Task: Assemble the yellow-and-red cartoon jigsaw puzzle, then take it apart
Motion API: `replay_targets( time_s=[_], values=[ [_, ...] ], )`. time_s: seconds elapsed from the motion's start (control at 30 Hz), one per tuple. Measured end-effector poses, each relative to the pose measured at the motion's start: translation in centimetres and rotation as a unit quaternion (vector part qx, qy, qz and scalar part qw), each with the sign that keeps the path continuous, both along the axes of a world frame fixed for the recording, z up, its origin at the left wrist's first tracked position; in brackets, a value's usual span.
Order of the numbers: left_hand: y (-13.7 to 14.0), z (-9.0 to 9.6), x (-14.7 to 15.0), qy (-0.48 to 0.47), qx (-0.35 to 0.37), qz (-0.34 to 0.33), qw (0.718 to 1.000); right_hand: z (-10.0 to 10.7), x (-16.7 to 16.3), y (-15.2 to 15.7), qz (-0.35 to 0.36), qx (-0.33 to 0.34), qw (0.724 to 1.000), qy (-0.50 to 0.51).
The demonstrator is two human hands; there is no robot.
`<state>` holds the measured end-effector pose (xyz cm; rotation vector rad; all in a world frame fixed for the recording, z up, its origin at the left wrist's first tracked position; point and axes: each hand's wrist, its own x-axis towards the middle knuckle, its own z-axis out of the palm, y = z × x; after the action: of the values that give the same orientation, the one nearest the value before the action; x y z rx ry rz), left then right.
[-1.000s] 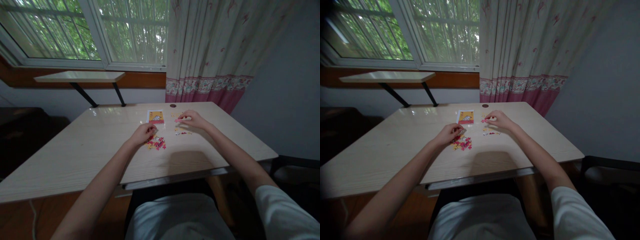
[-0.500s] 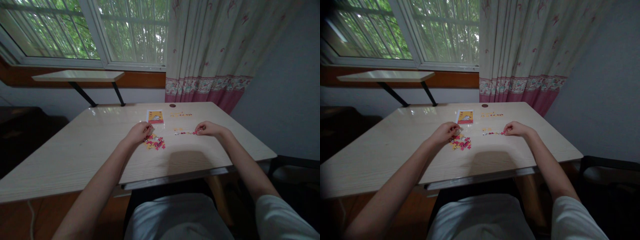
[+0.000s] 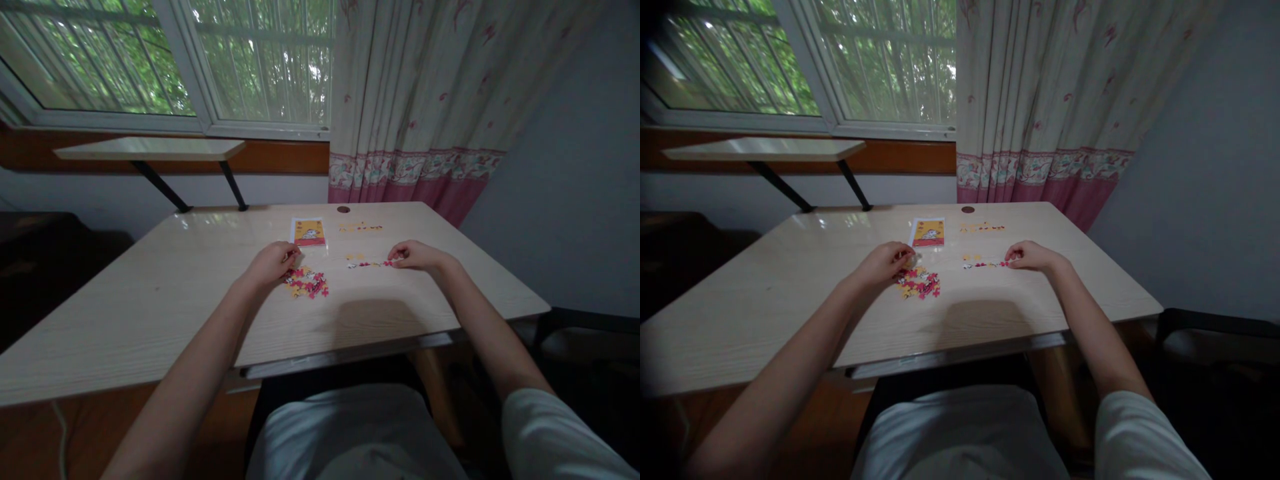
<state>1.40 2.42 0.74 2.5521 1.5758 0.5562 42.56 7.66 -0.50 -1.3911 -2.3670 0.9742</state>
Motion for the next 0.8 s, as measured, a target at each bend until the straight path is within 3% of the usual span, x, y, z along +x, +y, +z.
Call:
replay_targets(
  time_s=[0.2,0.33,0.57,0.8],
  values=[
    [0.1,-0.1,-0.2,0.008,0.0,0.009,1.0,0.0,-1.3,-0.4,0.014,0.092,0.996,-0.005],
    [0.2,-0.1,-0.2,0.016,0.005,0.008,1.0,-0.2,-3.1,-0.6,0.062,0.169,0.984,-0.013],
    [0.4,-0.3,-0.3,0.016,-0.006,0.01,1.0,-0.1,-4.2,-1.3,0.116,0.181,0.976,-0.027],
    [0.3,-0.2,-0.2,0.013,-0.008,0.006,1.0,-0.3,-4.0,-0.8,0.093,0.194,0.976,-0.044]
  ],
)
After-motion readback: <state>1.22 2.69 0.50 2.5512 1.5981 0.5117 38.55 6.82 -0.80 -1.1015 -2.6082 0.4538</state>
